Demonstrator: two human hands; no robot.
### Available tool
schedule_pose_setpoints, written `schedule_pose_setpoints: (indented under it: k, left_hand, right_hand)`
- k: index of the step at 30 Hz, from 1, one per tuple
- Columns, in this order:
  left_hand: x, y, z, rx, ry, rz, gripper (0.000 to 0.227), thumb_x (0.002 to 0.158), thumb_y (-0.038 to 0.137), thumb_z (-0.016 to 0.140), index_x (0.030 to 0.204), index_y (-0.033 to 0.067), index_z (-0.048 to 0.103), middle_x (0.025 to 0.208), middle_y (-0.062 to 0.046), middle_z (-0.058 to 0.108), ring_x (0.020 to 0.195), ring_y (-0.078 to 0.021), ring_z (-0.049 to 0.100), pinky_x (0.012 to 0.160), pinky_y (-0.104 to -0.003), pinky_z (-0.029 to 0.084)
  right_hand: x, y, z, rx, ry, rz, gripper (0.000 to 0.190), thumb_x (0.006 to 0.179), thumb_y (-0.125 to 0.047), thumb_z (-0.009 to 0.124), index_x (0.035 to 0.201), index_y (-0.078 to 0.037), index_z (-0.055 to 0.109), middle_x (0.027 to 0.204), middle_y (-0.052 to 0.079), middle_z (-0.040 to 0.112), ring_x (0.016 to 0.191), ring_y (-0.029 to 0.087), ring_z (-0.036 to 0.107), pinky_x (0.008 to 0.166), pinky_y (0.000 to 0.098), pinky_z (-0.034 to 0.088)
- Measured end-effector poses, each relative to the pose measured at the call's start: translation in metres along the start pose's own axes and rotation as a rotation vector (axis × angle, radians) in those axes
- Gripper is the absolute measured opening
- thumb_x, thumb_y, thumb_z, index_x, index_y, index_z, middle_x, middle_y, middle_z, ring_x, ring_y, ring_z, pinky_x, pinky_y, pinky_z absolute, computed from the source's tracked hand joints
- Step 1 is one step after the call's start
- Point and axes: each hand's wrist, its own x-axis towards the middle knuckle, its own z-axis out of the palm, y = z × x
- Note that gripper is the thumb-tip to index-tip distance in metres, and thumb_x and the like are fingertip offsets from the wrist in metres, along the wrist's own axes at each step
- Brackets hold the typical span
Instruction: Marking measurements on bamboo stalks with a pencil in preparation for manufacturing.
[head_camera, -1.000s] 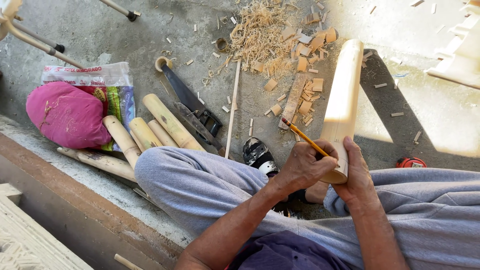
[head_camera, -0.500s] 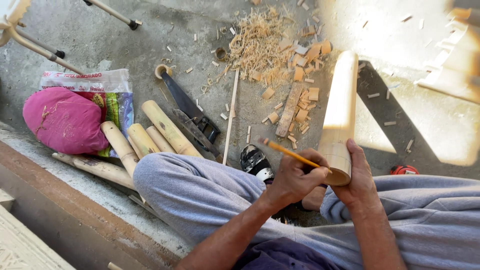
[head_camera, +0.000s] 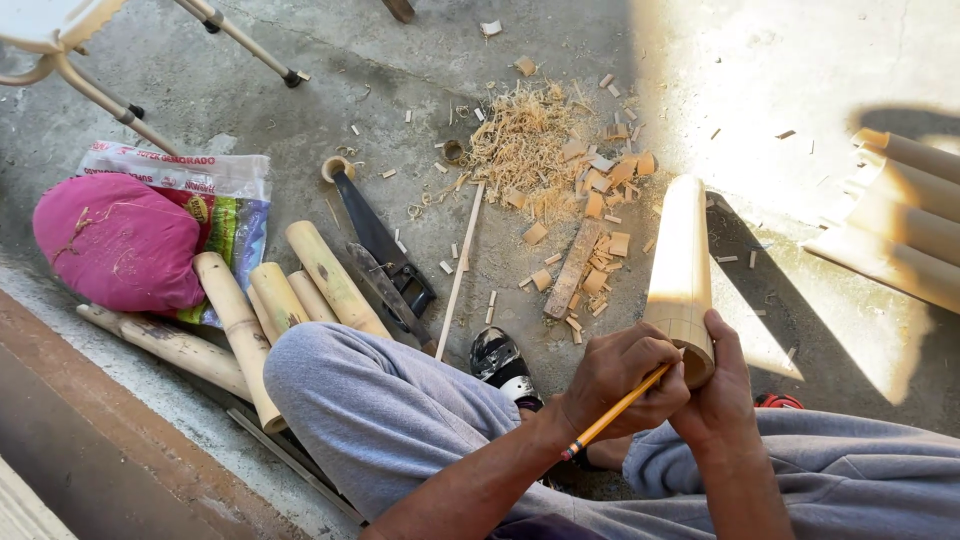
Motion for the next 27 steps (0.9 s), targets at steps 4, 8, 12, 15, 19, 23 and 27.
schedule_pose_setpoints:
  k: [4,8,12,15,19,23,27]
  left_hand:
    - [-0.0018,-0.0034,0.0001,0.005,-0.050,-0.003,0.025,0.091,-0.001,0.071,0.106,0.0054,0.052,0.091,-0.013,0.064,0.079,-0.0291,0.072,0.065,-0.036,0.060]
    - [-0.0019,-0.0043,-0.0007,0.001,-0.049,-0.006,0.025,0.091,0.000,0.071,0.106,0.0050,0.052,0.093,-0.013,0.064,0.081,-0.0295,0.073,0.066,-0.035,0.061]
    - [-0.0022,-0.0058,0.0002,-0.003,-0.060,-0.005,0.024,0.092,0.000,0.071,0.107,0.0048,0.052,0.093,-0.013,0.064,0.081,-0.0286,0.073,0.067,-0.035,0.062]
    - [-0.0040,-0.0053,0.0003,0.017,-0.060,-0.002,0.025,0.091,0.000,0.071,0.106,0.0045,0.052,0.093,-0.013,0.065,0.081,-0.0297,0.072,0.067,-0.036,0.061]
    - [-0.0050,-0.0045,-0.0011,0.000,-0.070,0.005,0.026,0.091,-0.001,0.072,0.107,0.0044,0.053,0.092,-0.013,0.064,0.080,-0.0296,0.071,0.067,-0.036,0.061]
    - [-0.0062,-0.0052,-0.0020,-0.003,-0.069,0.016,0.027,0.090,-0.002,0.072,0.109,0.0036,0.053,0.094,-0.014,0.064,0.082,-0.0310,0.071,0.068,-0.037,0.061]
    - [-0.0038,-0.0036,-0.0028,0.014,-0.095,-0.007,0.026,0.089,-0.002,0.071,0.107,0.0037,0.053,0.091,-0.013,0.064,0.079,-0.0302,0.071,0.066,-0.038,0.060]
  right_hand:
    - [0.0017,0.0023,-0.0017,-0.006,0.001,-0.002,0.050,0.109,-0.044,0.047,0.136,-0.002,0.052,0.115,0.012,0.066,0.104,0.021,0.068,0.091,0.0357,0.058]
    - [0.0015,0.0025,-0.0002,0.007,0.002,-0.003,0.050,0.109,-0.044,0.048,0.136,-0.003,0.052,0.115,0.012,0.066,0.104,0.021,0.068,0.091,0.0360,0.058]
    - [0.0011,0.0024,-0.0005,0.006,0.038,-0.001,0.050,0.109,-0.043,0.049,0.137,-0.002,0.053,0.116,0.013,0.066,0.105,0.021,0.068,0.092,0.0358,0.057]
    - [0.0001,0.0026,0.0000,0.013,0.014,0.022,0.051,0.107,-0.045,0.048,0.134,-0.002,0.053,0.113,0.013,0.066,0.102,0.022,0.069,0.090,0.0362,0.058]
    - [-0.0021,0.0047,0.0010,-0.010,0.054,0.011,0.052,0.106,-0.045,0.049,0.137,-0.003,0.051,0.114,0.013,0.065,0.103,0.021,0.069,0.089,0.0356,0.059]
    - [-0.0016,0.0077,-0.0049,-0.036,0.053,-0.007,0.053,0.107,-0.045,0.049,0.139,-0.002,0.048,0.116,0.015,0.064,0.105,0.021,0.068,0.088,0.0352,0.059]
    - [-0.0035,0.0043,0.0047,-0.046,0.063,0.010,0.055,0.105,-0.046,0.049,0.138,-0.001,0.049,0.114,0.015,0.065,0.103,0.022,0.069,0.086,0.0350,0.060]
